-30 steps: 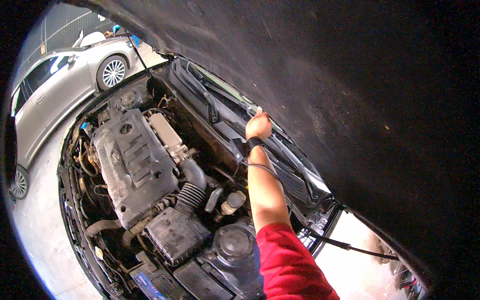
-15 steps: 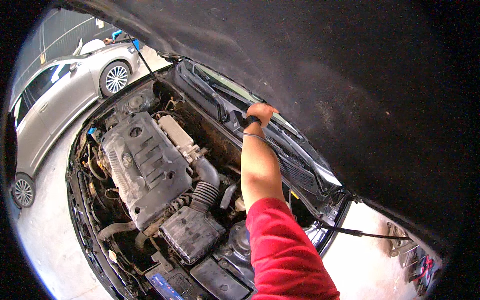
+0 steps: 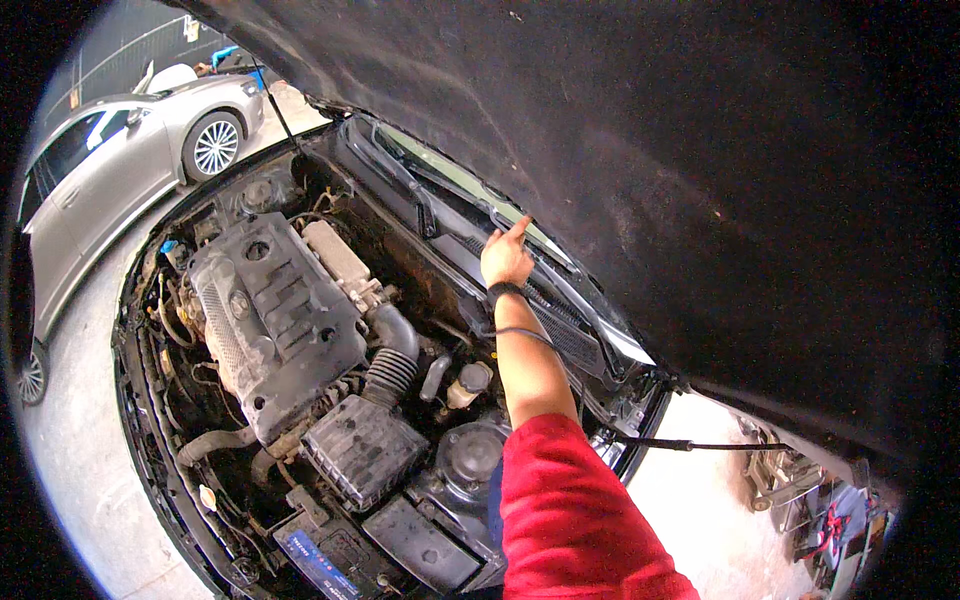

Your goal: The recorder is working on the hinge or trim area of a car's hood, possibly replacing a part or adjusting the mechanism.

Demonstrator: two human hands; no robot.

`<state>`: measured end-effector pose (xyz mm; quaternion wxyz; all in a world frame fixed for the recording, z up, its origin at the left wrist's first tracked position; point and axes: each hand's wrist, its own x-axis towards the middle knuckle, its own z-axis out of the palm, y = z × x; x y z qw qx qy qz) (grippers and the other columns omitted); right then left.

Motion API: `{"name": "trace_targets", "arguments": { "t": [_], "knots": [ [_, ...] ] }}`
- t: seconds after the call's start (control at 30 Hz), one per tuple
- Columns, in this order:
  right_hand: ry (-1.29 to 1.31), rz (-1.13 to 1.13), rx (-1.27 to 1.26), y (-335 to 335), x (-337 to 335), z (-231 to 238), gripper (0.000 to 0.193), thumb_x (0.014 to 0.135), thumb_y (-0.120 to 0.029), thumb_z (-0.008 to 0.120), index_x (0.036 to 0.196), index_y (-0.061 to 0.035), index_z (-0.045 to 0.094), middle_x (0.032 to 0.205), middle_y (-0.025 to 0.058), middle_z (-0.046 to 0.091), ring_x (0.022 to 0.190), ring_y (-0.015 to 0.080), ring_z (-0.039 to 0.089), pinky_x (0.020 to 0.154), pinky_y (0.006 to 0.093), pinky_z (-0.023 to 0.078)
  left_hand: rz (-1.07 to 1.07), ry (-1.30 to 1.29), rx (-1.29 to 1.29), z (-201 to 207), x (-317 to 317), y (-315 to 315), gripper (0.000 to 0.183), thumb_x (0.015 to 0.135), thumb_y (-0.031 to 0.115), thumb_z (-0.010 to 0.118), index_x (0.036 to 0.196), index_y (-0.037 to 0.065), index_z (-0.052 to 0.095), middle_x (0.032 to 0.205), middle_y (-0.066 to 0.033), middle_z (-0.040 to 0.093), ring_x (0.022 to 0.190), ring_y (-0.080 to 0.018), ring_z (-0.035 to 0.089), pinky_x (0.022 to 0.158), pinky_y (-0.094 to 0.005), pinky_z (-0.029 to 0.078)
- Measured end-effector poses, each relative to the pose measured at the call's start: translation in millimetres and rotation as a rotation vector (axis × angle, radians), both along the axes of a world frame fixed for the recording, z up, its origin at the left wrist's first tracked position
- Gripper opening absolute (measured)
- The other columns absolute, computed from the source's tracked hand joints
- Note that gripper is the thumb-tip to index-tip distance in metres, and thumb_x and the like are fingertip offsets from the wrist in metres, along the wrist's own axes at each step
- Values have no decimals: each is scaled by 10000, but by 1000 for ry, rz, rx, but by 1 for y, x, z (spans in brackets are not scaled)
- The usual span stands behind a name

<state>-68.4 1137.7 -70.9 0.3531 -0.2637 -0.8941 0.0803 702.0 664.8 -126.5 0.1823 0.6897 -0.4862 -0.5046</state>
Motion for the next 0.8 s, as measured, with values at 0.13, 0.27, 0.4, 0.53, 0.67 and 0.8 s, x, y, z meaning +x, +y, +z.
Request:
{"name": "trace_targets", "arguments": {
  "t": [0.13,0.27,0.4,0.53,0.67,0.8],
  "knots": [
    [-13,75,202,27,-4,-10,773,867,-280,555,1478,-59,136,926,149,655,724,342,668,642,458,527,65,-30,22,-16,23,-14,204,919,168,583,768,152,447,573,31,383,472,-93,325,401,-261,246],
    [-339,56,166,41,-6,-4,809,871,-255,525,1494,-42,54,883,164,682,722,312,677,632,459,518,-23,13,-18,-47,68,-26,137,917,161,591,858,108,479,573,21,405,471,-90,342,398,-255,260],
    [-369,105,181,58,-30,12,630,885,-191,435,1444,-8,211,920,212,682,831,356,673,731,480,516,-61,18,21,-55,78,-33,123,921,156,584,951,73,498,586,15,411,472,-79,337,399,-246,260],
    [-454,213,286,74,-20,26,604,889,-189,476,1441,-91,252,1026,250,654,941,401,643,860,504,491,67,-42,102,-73,79,-32,243,897,145,604,1094,18,540,741,-101,575,616,-166,516,515,-300,425],
    [-519,144,83,48,-15,37,693,850,-222,566,1447,-91,239,1109,261,626,1017,402,616,915,488,468,24,-4,105,-127,122,-53,366,922,278,524,1185,26,567,814,-86,574,639,-166,471,547,-310,402],
    [-185,299,-169,60,-26,25,776,788,-182,669,1433,-73,251,1227,289,551,1089,422,574,976,437,439,-93,-35,88,-115,105,-40,417,942,343,474,1214,43,575,797,-51,540,607,-140,411,527,-291,355]
  ]
}}
